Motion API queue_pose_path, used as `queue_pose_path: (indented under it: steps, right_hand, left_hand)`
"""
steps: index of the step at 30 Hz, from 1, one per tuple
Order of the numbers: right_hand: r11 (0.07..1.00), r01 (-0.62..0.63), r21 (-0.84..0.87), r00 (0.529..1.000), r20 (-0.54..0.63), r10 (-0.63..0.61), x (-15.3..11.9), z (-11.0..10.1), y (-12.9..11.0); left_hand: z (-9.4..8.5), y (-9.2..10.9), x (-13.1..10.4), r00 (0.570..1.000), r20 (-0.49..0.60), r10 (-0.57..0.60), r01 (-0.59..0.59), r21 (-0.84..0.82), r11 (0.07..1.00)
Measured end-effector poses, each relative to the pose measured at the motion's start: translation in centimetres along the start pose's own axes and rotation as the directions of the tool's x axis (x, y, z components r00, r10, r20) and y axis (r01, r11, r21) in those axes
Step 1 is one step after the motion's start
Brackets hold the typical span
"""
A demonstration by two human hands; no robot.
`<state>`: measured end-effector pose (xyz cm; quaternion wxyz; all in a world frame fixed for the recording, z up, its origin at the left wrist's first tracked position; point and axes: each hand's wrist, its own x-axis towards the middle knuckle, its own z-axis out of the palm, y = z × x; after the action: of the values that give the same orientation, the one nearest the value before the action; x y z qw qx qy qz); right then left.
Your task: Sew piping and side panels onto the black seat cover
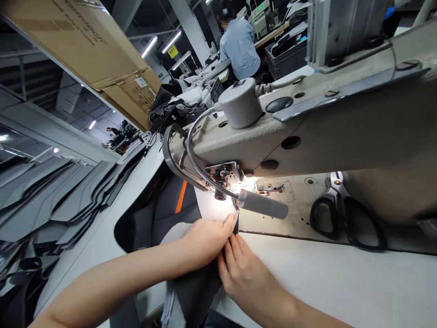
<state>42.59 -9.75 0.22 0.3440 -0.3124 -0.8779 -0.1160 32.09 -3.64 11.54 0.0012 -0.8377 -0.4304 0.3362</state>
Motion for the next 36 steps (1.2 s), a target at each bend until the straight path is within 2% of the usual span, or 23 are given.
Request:
queue_pose_path:
  steps: [4,8,13,15,18,21,24,27,32,34,36]
  right_hand:
    - [1.0,-0.021,-0.018,0.999,0.04,0.022,0.0,-0.2,-0.4]
    - [1.0,-0.03,0.001,0.999,0.026,0.03,0.3,0.0,0.2]
    - [0.999,-0.035,0.025,0.998,0.052,0.033,0.3,0.4,1.0]
    - [0.998,-0.033,0.057,0.998,0.049,0.03,0.1,0.5,1.2]
    - [0.995,-0.03,0.099,0.999,0.036,0.026,-0.3,0.7,1.4]
    - [0.988,-0.044,0.147,0.999,0.013,0.042,-0.6,0.8,1.5]
    - [0.978,-0.073,0.196,0.997,0.028,0.069,-0.6,0.6,1.5]
    - [0.98,-0.053,0.191,0.998,0.043,0.046,-0.6,0.2,1.6]
    - [0.985,0.125,0.12,0.991,0.041,-0.131,-0.9,0.4,2.4]
    - [0.984,0.127,0.124,0.989,0.056,-0.135,-1.2,0.5,2.7]
    - [0.987,0.102,0.127,0.99,0.079,-0.113,-1.4,0.5,2.7]
  left_hand:
    - [1.2,0.7,0.6,0.999,0.037,-0.037,0.038,-0.007,0.999]
    - [1.0,0.7,0.9,0.998,0.001,-0.062,0.062,-0.007,0.998]
    - [0.6,0.7,1.8,0.997,0.046,-0.067,0.068,-0.03,0.997]
    - [0.5,0.4,1.6,0.999,0.019,-0.045,0.046,-0.052,0.998]
    - [0.2,-0.8,0.0,0.99,-0.138,0.002,-0.02,-0.127,0.992]
    - [0.5,-2.6,-3.3,0.958,-0.28,-0.062,-0.005,-0.232,0.973]
    - [2.0,-4.0,-6.9,0.953,-0.275,-0.123,0.02,-0.35,0.936]
    - [3.9,-4.5,-9.3,0.946,-0.27,-0.178,0.024,-0.49,0.871]
    - [5.3,-4.6,-10.1,0.895,-0.286,-0.343,0.054,-0.693,0.719]
    - [5.7,-4.5,-10.1,0.881,-0.279,-0.381,0.055,-0.741,0.669]
    - [6.6,-4.2,-10.3,0.894,-0.254,-0.369,0.035,-0.782,0.622]
